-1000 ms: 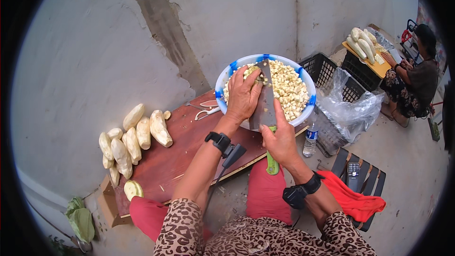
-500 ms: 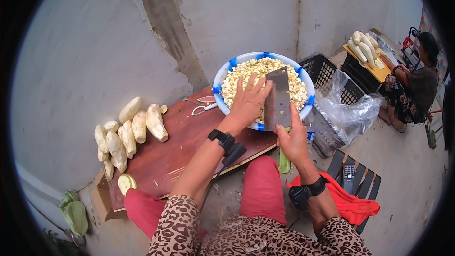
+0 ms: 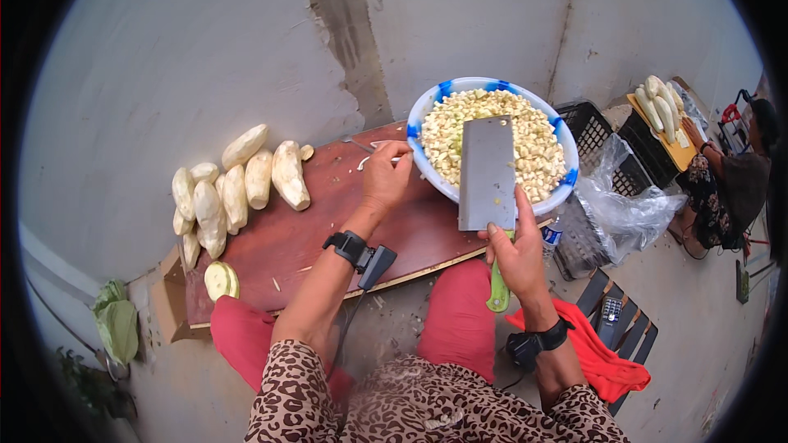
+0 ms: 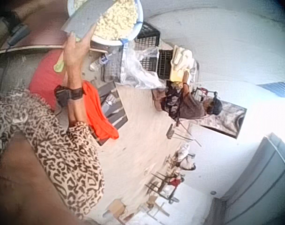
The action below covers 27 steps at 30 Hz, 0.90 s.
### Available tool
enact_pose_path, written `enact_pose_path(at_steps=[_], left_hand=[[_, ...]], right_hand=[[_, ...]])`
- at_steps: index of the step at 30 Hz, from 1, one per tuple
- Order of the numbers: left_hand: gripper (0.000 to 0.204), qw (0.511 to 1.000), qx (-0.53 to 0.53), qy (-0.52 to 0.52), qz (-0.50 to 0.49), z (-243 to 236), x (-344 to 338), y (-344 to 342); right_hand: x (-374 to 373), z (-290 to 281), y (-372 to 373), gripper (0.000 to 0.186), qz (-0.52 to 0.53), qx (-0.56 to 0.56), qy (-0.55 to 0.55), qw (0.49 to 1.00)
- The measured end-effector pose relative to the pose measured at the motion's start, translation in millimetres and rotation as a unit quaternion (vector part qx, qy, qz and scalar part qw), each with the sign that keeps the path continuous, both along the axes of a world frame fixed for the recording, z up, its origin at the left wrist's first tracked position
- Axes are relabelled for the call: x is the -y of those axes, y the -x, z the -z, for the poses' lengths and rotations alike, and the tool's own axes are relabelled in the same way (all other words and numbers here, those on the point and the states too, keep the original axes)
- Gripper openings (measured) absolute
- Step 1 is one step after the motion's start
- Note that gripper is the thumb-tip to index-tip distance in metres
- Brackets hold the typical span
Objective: The person is cutting peeled vegetables into small pieces using a cleaver on a wooden board.
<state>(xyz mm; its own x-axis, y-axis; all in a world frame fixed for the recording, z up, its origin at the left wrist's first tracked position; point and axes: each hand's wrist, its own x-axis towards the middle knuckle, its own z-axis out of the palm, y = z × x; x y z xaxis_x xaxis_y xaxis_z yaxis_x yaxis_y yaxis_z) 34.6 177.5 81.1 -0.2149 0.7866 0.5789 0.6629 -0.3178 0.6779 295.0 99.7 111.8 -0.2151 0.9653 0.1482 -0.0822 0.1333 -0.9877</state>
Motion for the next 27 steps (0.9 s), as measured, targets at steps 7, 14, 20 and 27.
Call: enact_pose_path(at_steps=[7, 14, 20, 27], left_hand=[[0.012, 0.957, 0.250, 0.111, -0.101, 19, 74, 80], [0.016, 0.933, -0.021, 0.167, -0.318, 34, 202, 185], [0.034, 0.830, -0.058, 0.321, -0.451, 34, 297, 276], [0.069, 0.708, 0.027, 0.438, -0.553, 51, 340, 304]], right_hand=[[34, 28, 51, 0.075, -0.175, 0.017, 0.071, 0.982], [53, 72, 95, 0.074, -0.243, 0.036, 0.083, 0.966], [51, 99, 115, 0.074, -0.255, 0.052, 0.095, 0.961], [50, 121, 131, 0.076, -0.243, 0.056, 0.083, 0.965]])
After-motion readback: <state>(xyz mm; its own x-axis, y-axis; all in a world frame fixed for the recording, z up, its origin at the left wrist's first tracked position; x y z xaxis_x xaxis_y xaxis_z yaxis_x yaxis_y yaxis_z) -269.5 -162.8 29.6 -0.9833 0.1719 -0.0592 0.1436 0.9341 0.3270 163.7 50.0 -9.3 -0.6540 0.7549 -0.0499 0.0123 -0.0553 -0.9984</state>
